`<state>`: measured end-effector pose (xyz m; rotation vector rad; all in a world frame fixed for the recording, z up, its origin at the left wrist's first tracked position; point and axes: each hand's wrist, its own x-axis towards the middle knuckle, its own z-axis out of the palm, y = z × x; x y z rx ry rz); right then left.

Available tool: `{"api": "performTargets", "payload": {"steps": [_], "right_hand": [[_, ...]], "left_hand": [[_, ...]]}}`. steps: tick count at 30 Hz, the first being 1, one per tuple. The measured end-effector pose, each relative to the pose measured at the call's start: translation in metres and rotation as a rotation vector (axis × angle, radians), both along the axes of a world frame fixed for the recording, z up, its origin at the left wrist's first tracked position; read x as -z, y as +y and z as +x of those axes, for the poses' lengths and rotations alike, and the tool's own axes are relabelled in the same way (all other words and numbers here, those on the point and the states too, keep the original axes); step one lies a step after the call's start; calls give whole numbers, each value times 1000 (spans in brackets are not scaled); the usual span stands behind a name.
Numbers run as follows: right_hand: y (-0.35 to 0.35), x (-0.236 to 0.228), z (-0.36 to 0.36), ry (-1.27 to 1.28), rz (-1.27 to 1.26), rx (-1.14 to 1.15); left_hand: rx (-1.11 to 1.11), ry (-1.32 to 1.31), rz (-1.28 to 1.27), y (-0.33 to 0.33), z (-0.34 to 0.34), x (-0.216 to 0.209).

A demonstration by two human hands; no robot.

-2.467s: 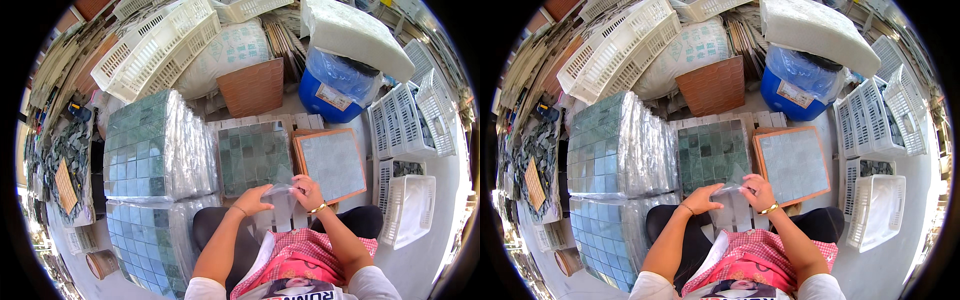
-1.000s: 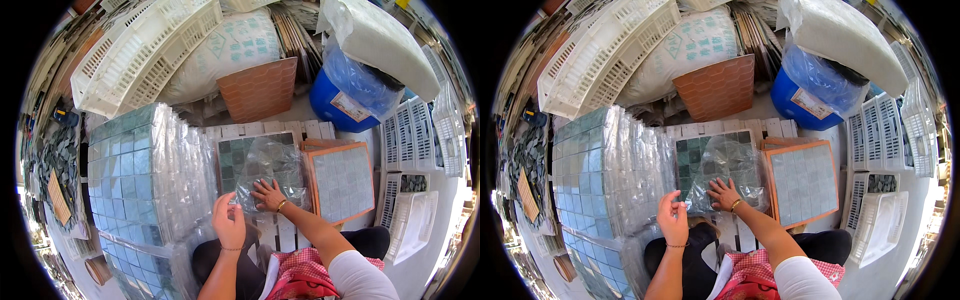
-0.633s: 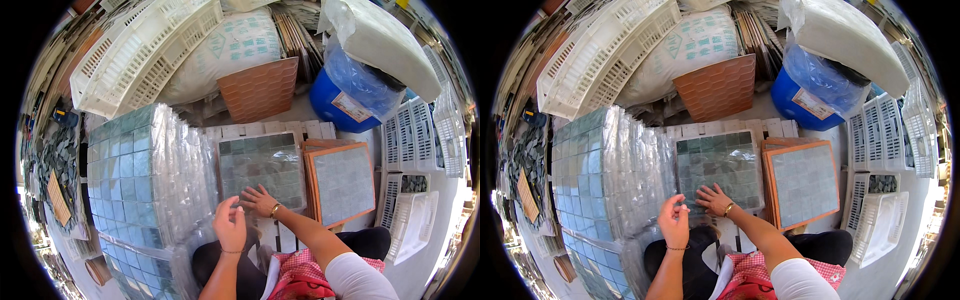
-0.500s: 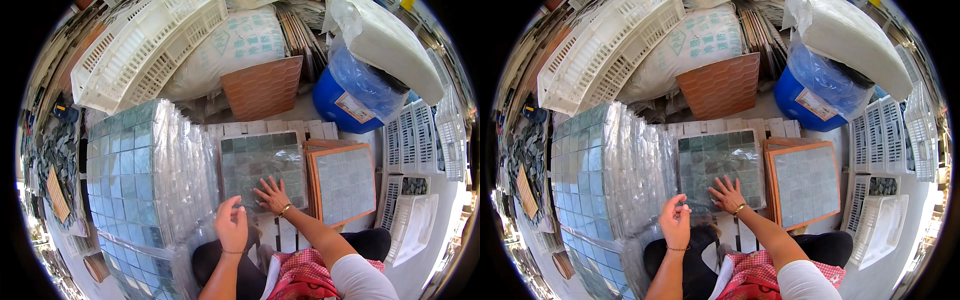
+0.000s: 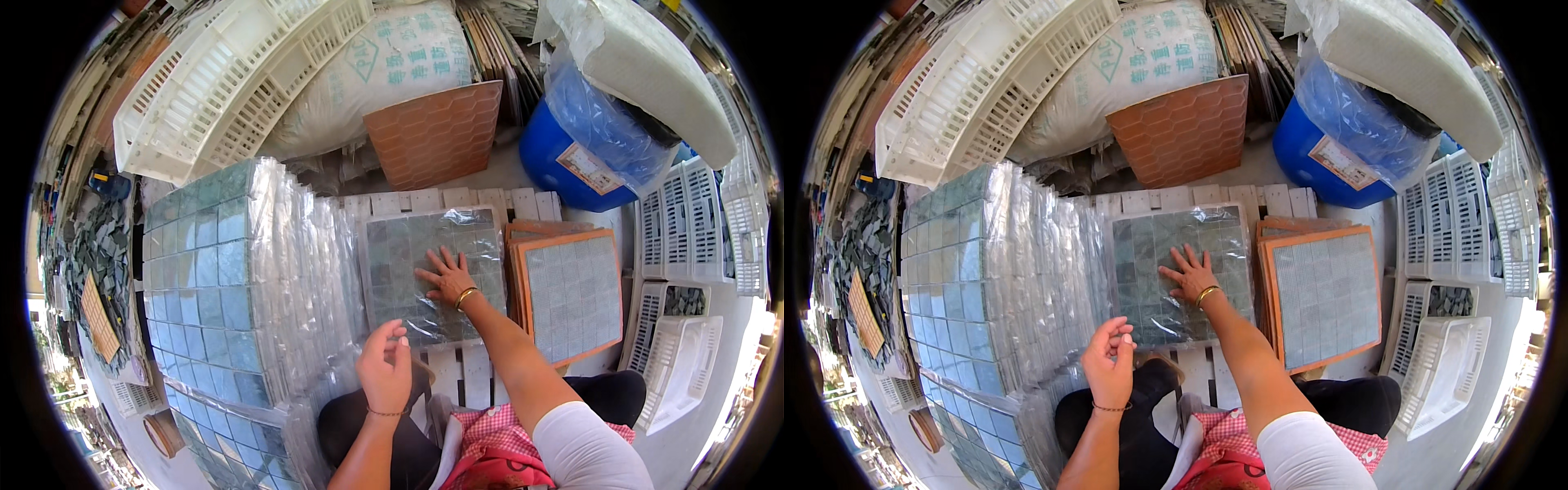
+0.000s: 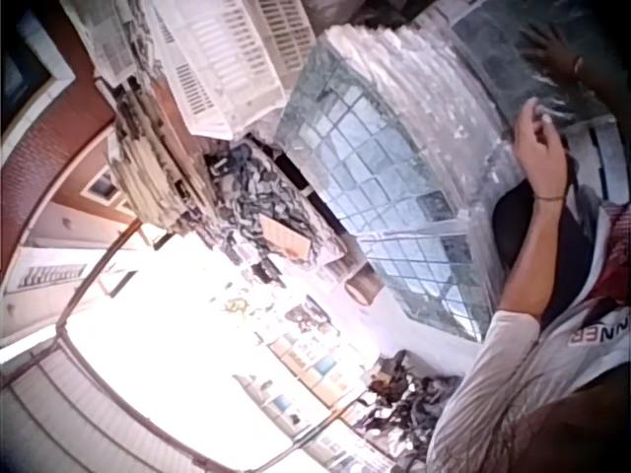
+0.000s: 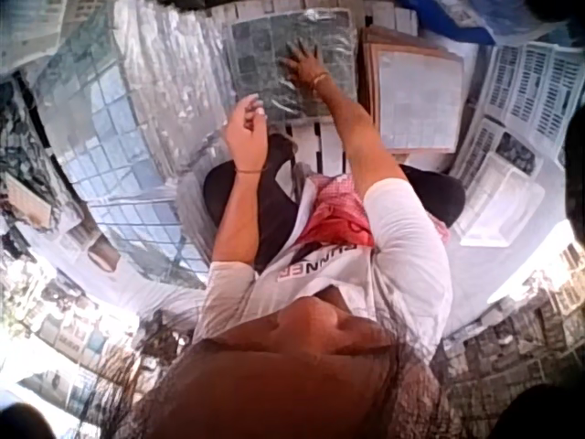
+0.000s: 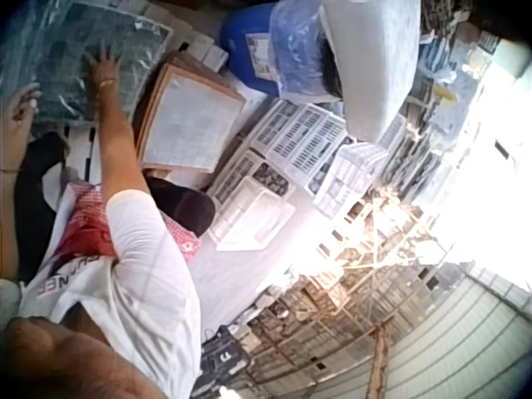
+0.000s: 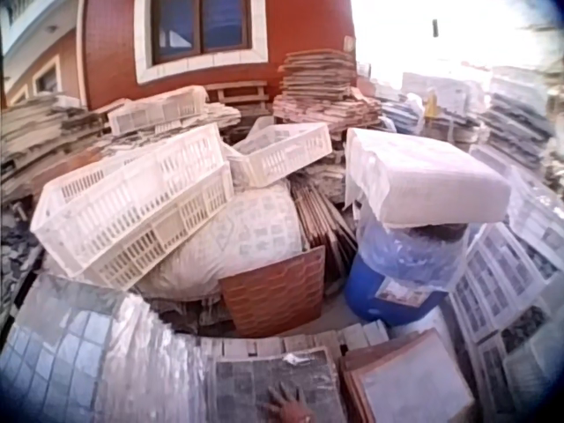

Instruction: The person sits on the ground and repeatedly picks up sheets of green tiles, removes them from plastic wrapping, and places them into a stack. The person also handles orange tile trays, placing them aside.

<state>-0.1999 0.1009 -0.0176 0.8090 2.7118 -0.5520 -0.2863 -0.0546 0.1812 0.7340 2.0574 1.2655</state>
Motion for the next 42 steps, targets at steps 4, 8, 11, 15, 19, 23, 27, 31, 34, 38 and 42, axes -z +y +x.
{"api": "performTargets", "payload": {"steps": [4, 8, 11, 15, 19, 23, 27, 31, 34, 38, 42], "right_hand": [[5, 2, 4, -7, 10, -13], [11, 0, 5, -19, -3, -10], [10, -3, 5, -9, 4, 2], [8, -9, 21, 160, 18, 148], [18, -9, 85, 431, 32, 503], [39, 0, 219, 449, 247, 884], [45, -2, 343, 74, 313, 1310], [56, -17, 387, -74, 113, 1498], [59, -12, 390, -171, 135, 1531], [71, -22, 380, -236, 121, 1520], [76, -27, 377, -310, 83, 1548]], "left_hand": [[1, -20, 1, 1, 1, 0], [0, -3, -14, 0, 1, 0], [-15, -10, -8, 0, 2, 3], [6, -25, -2, 7, 6, 0], [6, -50, -11, 12, 9, 2], [12, -62, 17, 13, 15, 2], [41, -8, -2, 15, 22, 9], [49, 21, -33, 19, 29, 13], [81, 38, -49, 25, 34, 17], [93, 69, -84, 30, 36, 23], [73, 60, -89, 33, 37, 25]]}}
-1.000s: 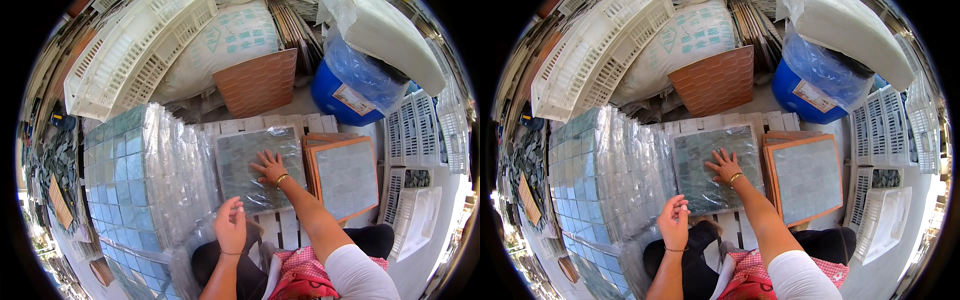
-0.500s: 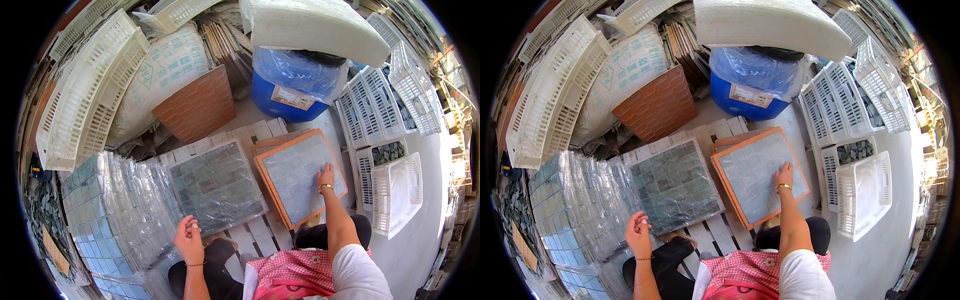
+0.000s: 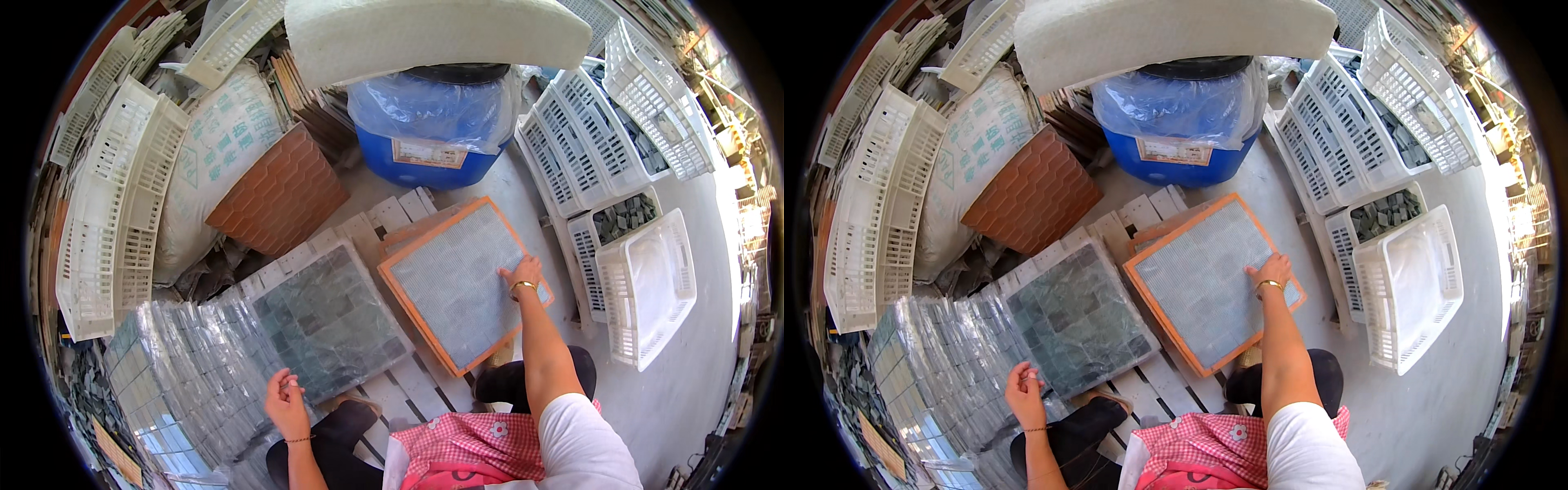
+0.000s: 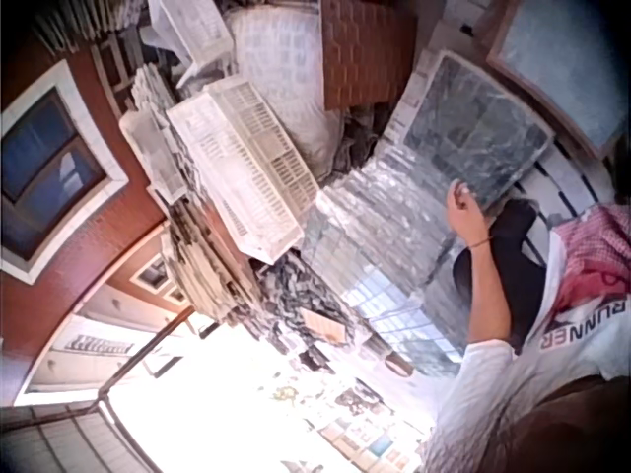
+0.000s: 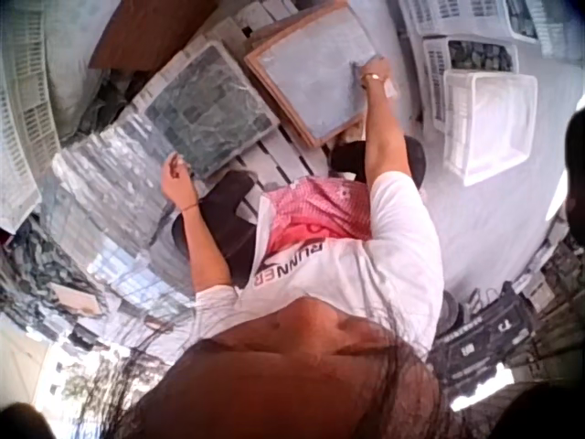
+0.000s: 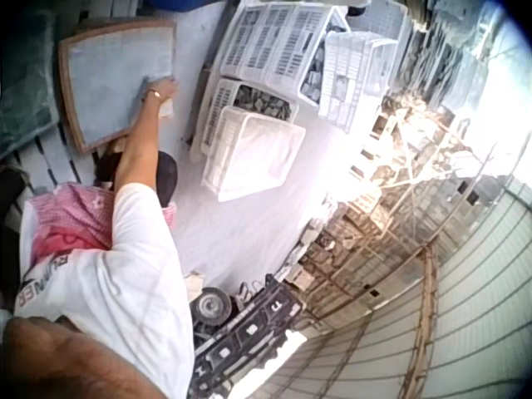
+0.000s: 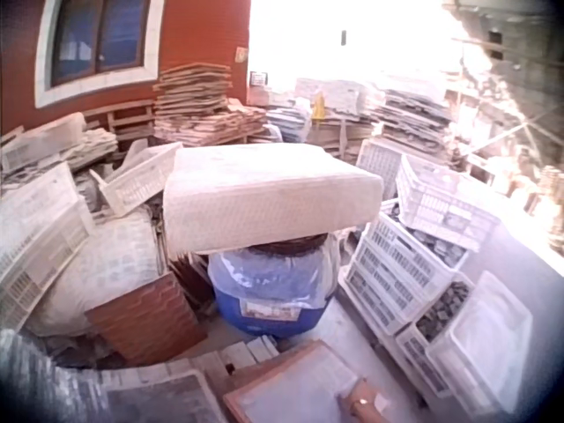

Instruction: The person sits on the ground and repeatedly picks up sheets of green tiles, removes them from plastic wrapping, and places them into a stack. The person also handles orange tile trays, placing them aside.

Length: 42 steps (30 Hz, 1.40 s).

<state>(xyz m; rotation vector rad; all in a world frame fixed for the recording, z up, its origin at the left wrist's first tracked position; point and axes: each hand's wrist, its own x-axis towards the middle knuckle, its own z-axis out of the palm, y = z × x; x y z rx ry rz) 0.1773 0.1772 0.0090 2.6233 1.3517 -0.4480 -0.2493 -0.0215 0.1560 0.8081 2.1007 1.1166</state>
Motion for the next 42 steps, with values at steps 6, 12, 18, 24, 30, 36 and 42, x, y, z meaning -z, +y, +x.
{"api": "performTargets", "payload": {"steps": [6, 12, 18, 24, 30, 36, 42], "right_hand": [[10, -23, 7, 25, 42, 25], [10, -9, 23, 110, 26, -209], [-12, -73, -5, 152, 30, -540], [-85, -143, -75, 348, 272, -696], [-161, -223, -140, 464, 298, -751], [-205, -256, -157, 537, 417, -780], [-221, -282, -124, 1274, 155, -912]], "left_hand": [[10, 14, -16, 3, 2, 0], [63, 58, 4, 7, 2, 3], [159, 9, 38, 6, 12, 6], [285, -426, -53, 4, 79, 11], [252, -581, -147, 43, 182, -66], [434, 232, -147, 33, 165, -82], [569, 167, -14, -20, 134, -152]]}}
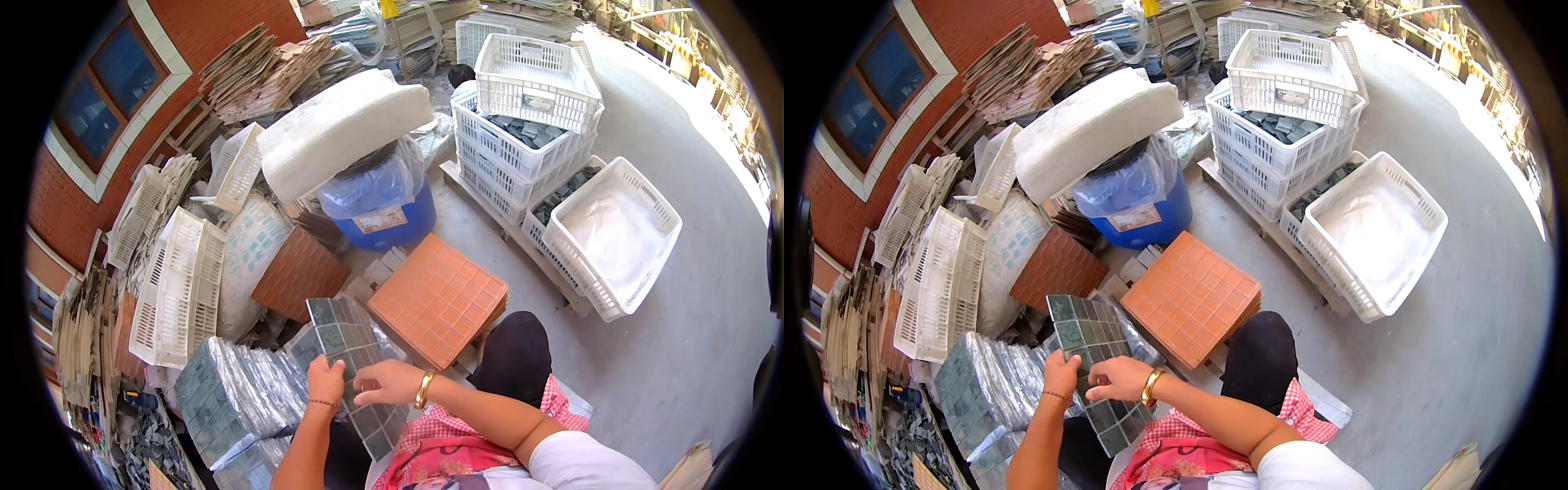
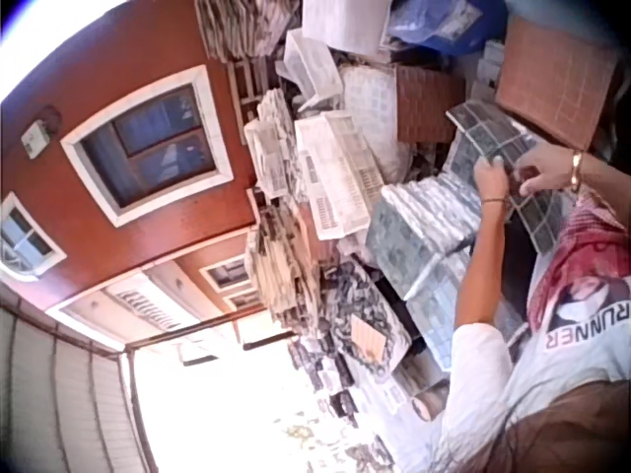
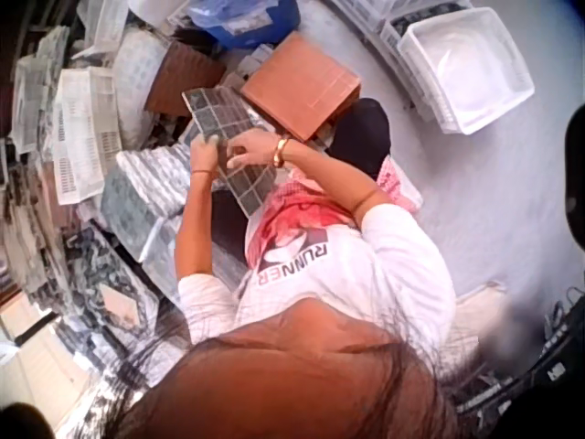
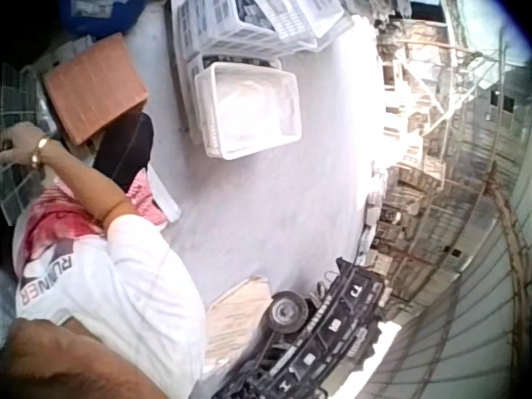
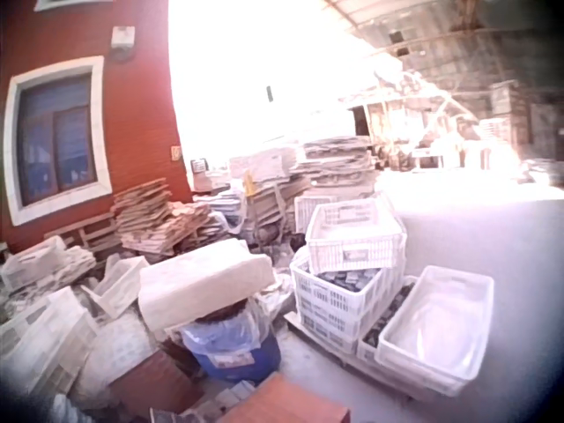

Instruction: The person sits on the ground and repeatedly picks up sheets of green tiles, removes them from plastic wrapping, and places them into a stack. The person also handles orange tile trays, placing them aside.

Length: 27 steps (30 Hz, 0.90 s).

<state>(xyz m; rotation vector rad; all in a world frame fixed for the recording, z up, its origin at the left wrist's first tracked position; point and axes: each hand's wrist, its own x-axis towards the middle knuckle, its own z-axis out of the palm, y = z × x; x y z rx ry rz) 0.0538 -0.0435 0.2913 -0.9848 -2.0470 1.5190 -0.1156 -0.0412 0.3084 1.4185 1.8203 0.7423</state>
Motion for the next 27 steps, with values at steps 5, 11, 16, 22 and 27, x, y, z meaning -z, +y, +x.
{"api": "performTargets", "payload": {"steps": [5, 11, 16, 22, 27], "right_hand": [[18, 149, 7, 78, -270, 670], [5, 167, 1, 1014, -895, -2], [-7, 143, 1, 1088, -1107, -198], [-3, 126, 4, 452, -836, 224], [4, 173, -11, 346, -290, 406]], "left_hand": [[174, 21, 209, -46, -6, -79], [157, -28, 184, -72, 19, -168], [109, 130, 175, -73, -37, -148], [-82, 288, 221, -63, -79, -50], [-343, 131, 122, -60, -125, 76]]}}
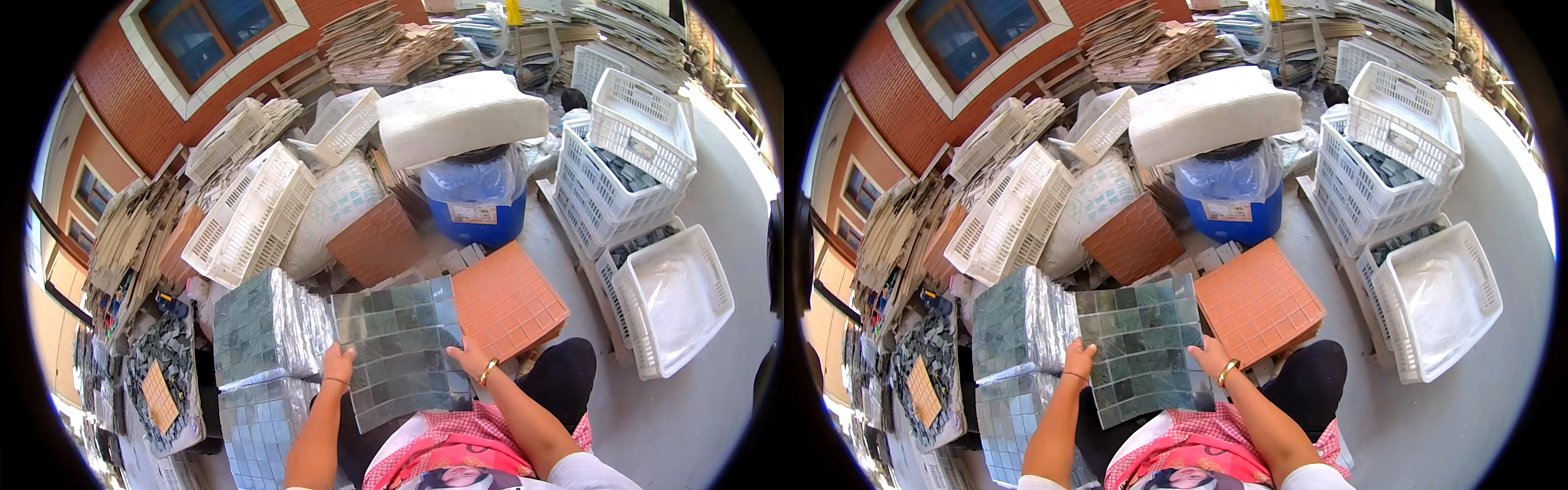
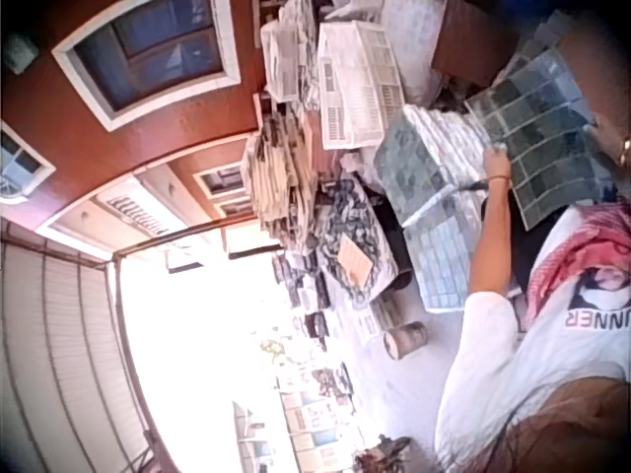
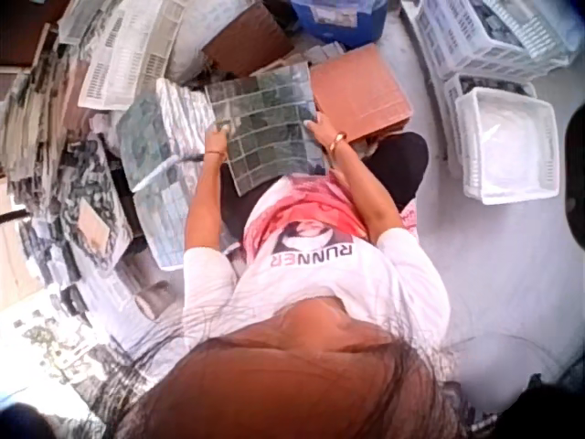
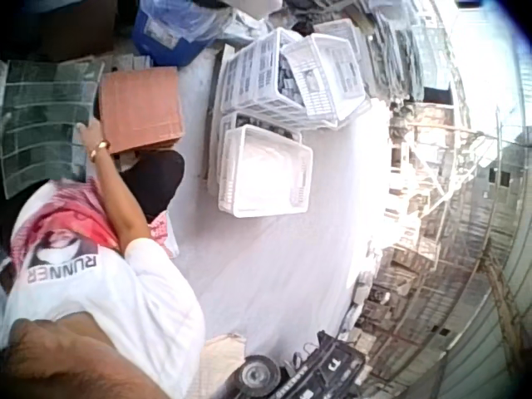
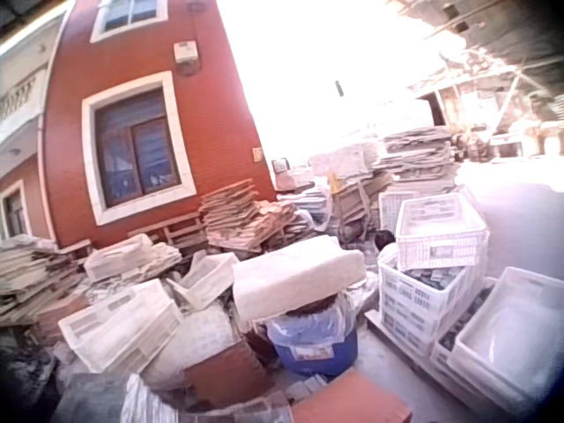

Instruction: The person sits on the ground and repeatedly picks up sheets of green tiles, removes them from plastic wrapping, and places them into a stack. The person also handles orange tile trays, placing them aside.

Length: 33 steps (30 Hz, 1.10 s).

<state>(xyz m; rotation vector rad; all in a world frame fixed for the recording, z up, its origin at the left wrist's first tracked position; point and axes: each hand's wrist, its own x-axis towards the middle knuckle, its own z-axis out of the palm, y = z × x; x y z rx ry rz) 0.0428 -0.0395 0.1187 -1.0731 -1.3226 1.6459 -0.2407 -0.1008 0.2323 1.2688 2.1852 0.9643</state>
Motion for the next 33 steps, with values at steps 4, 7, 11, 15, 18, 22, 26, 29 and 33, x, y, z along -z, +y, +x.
{"api": "performTargets", "payload": {"steps": [4, 7, 11, 15, 18, 22, 26, 29, 33], "right_hand": [[-9, -21, 0, -416, 103, -100], [-8, -18, -5, -513, 100, -126], [20, 18, -21, -606, 120, -139], [65, 44, -62, -590, 166, -140], [99, 53, -97, -665, 166, -184], [135, 70, -123, -808, 183, -196], [152, 85, -142, -825, 153, -228], [157, 91, -149, -769, 154, -202], [160, 105, -159, -776, 147, -198]], "left_hand": [[-93, 91, -267, -14, -6, 92], [-125, -77, -321, -11, -4, 124], [-187, -145, -337, 10, 1, 102], [-262, -152, -345, 42, -36, 137], [-307, -87, -350, 66, -70, 179], [-287, -215, -390, 99, -96, 201], [-336, -222, -332, 112, -114, 227], [-300, -258, -348, 119, -127, 241], [-296, -253, -307, 123, -137, 250]]}}
